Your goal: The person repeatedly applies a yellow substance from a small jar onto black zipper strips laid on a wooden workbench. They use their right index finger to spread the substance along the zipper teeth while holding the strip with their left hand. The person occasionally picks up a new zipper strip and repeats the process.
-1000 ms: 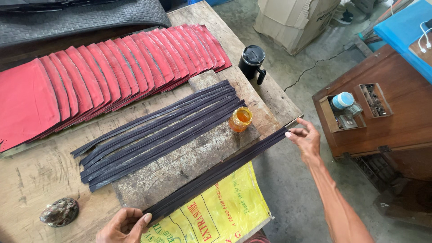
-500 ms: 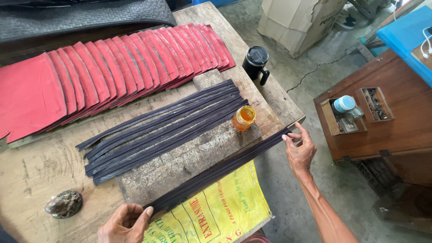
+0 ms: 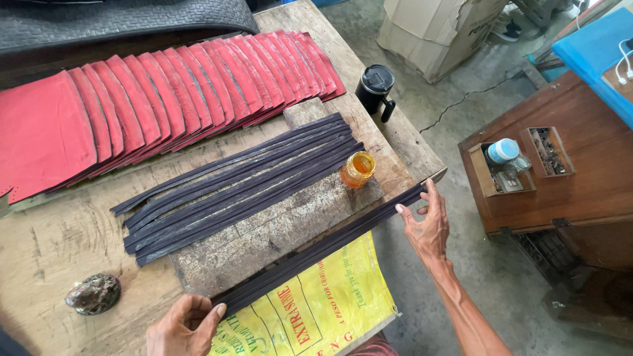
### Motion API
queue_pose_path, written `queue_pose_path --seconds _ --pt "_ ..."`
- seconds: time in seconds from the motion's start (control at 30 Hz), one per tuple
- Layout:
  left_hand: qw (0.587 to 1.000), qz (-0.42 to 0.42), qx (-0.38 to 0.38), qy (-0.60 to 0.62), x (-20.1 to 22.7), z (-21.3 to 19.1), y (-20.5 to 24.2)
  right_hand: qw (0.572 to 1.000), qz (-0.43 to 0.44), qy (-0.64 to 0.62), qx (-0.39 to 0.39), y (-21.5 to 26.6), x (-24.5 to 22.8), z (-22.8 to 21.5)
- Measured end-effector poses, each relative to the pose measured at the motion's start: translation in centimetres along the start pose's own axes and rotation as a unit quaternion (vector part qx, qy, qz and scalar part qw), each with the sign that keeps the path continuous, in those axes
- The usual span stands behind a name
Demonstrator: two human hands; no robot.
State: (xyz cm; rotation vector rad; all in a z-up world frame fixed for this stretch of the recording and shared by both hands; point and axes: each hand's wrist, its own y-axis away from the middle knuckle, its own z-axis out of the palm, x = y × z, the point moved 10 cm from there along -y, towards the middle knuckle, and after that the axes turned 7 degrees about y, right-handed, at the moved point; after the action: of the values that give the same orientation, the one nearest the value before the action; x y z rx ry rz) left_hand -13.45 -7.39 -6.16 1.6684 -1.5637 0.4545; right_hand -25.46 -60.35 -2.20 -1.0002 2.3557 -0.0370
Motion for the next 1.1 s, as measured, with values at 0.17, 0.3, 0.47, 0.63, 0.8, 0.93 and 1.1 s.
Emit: queue_pose_path --seconds 0.17,0.3,0.47,0.63,0.8,0.93,1.1 --pt "0.998 0.054 0.018 0.011 1.1 0.0 0.5 0.987 0.045 0.074 -0.138 0.4 -1.0 1.5" --pt "0.998 0.061 0.020 0.004 1.5 0.0 0.6 0.961 0.027 0.151 -0.229 1.3 -2.8 2.8" --pt "0.997 0.068 0.025 0.013 1.7 -0.1 0.7 0.940 0.062 0.179 -0.284 2.1 -3.8 2.9" --pt "0.993 0.085 0.056 0.055 1.9 -0.4 1.2 0.943 0.073 0.165 -0.280 -0.2 -4.6 1.2" --pt "0.996 0.074 0.031 0.047 1.6 -0.2 0.8 0.971 -0.222 0.077 -0.040 -5.1 -12.1 -4.2" --pt "0.997 0.055 0.024 0.044 1.4 -0.1 0.8 0.920 -0.354 0.108 -0.127 -6.1 -16.3 -1.0" --pt "0.997 0.060 0.020 0.037 1.4 -0.2 0.8 0.895 -0.385 0.146 -0.169 -6.5 -18.4 1.4"
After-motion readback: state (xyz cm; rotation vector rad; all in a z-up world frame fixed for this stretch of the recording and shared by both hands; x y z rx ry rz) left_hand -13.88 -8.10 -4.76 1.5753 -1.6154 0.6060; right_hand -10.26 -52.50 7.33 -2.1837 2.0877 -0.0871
